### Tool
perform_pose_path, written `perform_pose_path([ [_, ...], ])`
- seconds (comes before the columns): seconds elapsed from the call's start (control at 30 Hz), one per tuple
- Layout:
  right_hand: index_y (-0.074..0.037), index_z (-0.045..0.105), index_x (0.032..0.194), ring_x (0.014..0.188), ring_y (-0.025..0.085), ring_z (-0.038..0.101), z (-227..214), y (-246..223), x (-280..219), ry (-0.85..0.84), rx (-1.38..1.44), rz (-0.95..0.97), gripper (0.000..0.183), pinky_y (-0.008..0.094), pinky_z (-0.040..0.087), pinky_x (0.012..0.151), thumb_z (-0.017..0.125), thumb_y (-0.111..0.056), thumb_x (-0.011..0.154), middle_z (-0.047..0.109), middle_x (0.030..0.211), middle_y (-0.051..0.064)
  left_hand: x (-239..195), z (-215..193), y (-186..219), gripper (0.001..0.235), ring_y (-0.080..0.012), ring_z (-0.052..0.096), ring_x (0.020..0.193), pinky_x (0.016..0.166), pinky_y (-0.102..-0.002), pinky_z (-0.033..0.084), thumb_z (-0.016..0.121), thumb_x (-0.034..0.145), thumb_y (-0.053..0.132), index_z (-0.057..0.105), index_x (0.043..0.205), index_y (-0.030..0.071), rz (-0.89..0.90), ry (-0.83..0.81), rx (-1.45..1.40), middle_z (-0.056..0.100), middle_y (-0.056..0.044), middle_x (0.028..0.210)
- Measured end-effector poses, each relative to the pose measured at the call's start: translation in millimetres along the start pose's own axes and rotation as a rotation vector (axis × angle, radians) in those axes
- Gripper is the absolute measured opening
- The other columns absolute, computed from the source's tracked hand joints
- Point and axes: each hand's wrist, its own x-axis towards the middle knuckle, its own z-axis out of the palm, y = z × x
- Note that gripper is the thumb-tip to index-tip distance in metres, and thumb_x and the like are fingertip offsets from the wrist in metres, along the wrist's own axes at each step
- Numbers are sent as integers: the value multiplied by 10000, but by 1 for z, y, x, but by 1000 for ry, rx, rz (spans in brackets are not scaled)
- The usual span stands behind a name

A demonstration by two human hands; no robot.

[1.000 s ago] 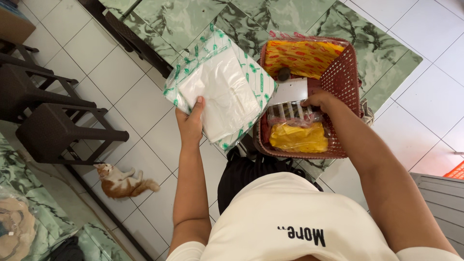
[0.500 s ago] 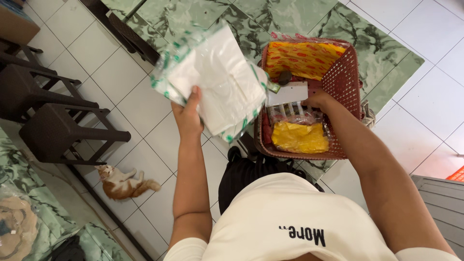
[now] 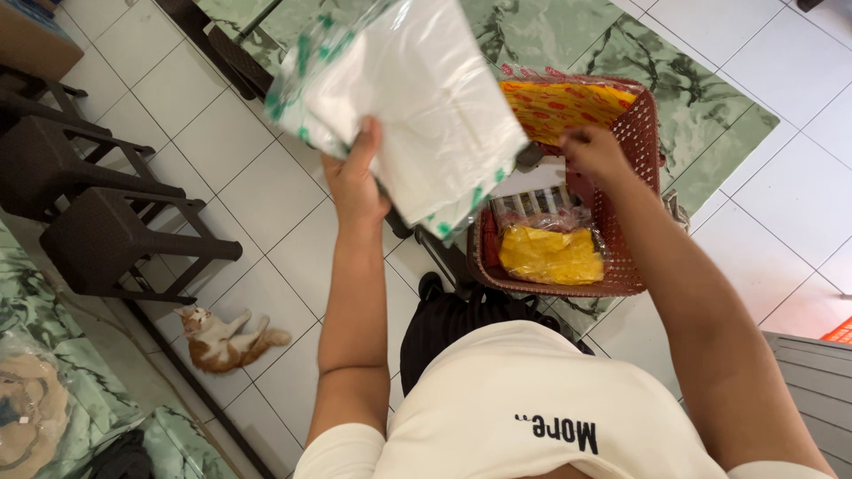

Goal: The person carries a basket to a table and wipes the blades and internal components of a disassembled floor fan using a cloth.

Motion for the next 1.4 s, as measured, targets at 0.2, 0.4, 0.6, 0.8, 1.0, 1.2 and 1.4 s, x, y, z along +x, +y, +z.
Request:
perform_pose_path([
  [0.2, -116, 449, 1534, 1431, 339, 491, -18, -106, -57, -200, 355, -27, 649, 471, 397, 1145, 264, -515, 1057, 491, 1565, 189, 2, 61, -11, 610, -305, 658, 1218, 1102, -460, 527, 698, 861, 67, 436, 1399, -52, -207, -61, -82, 658, -198, 1276],
  [0.4, -87, 319, 1594, 1505, 411, 427, -42, -130, -95, -226, 732, -184, 800, 541, 354, 1178, 240, -635, 1017, 381, 1631, 237, 9, 116, -37, 643, -358, 698, 1119, 1005, -503, 605, 745, 856, 133, 456, 1394, -68, -297, -369, -108, 650, -230, 1221],
  [0.6, -33, 295, 1612, 1515, 395, 418, -71, -125, -120, -291, 718, -265, 1016, 587, 333, 1235, 398, -775, 924, 332, 1683, 235, 14, 133, -64, 556, -335, 728, 986, 846, -496, 648, 738, 883, 137, 499, 1337, -76, -406, -427, -158, 677, -226, 1154],
  [0.8, 24, 439, 1552, 1318, 378, 641, -92, -118, -137, 18, 600, -314, 944, 507, 519, 1069, 684, -643, 930, 585, 1456, 244, 35, 136, -85, 539, -367, 786, 868, 772, -471, 681, 711, 868, 178, 544, 1291, -112, -514, -398, 274, 739, -261, 1032],
  [1.0, -110, 617, 1335, 1005, 283, 654, -98, -97, -156, 13, -65, -197, 528, 449, 597, 889, 719, -308, 857, 661, 1215, 154, 18, 107, -129, 578, -322, 751, 1012, 929, -432, 597, 747, 835, 182, 552, 1338, -28, -451, -546, 622, 741, -197, 1146],
  [1.2, -162, 670, 1290, 1062, 272, 669, -64, -62, -152, -69, -462, -143, 398, 481, 524, 976, 716, -253, 905, 690, 1304, 36, -2, 78, -147, 456, -317, 761, 996, 902, -400, 570, 758, 824, 230, 673, 1212, 6, -302, -725, 1046, 764, -184, 1103],
  [1.4, -110, 697, 1222, 1118, 307, 687, -41, -51, -157, -4, -541, -100, 361, 431, 517, 971, 722, -162, 866, 727, 1216, 127, -16, 70, -160, 627, -441, 676, 997, 887, -499, 517, 787, 777, 167, 527, 1308, -43, 57, -729, 1249, 714, -262, 1052],
])
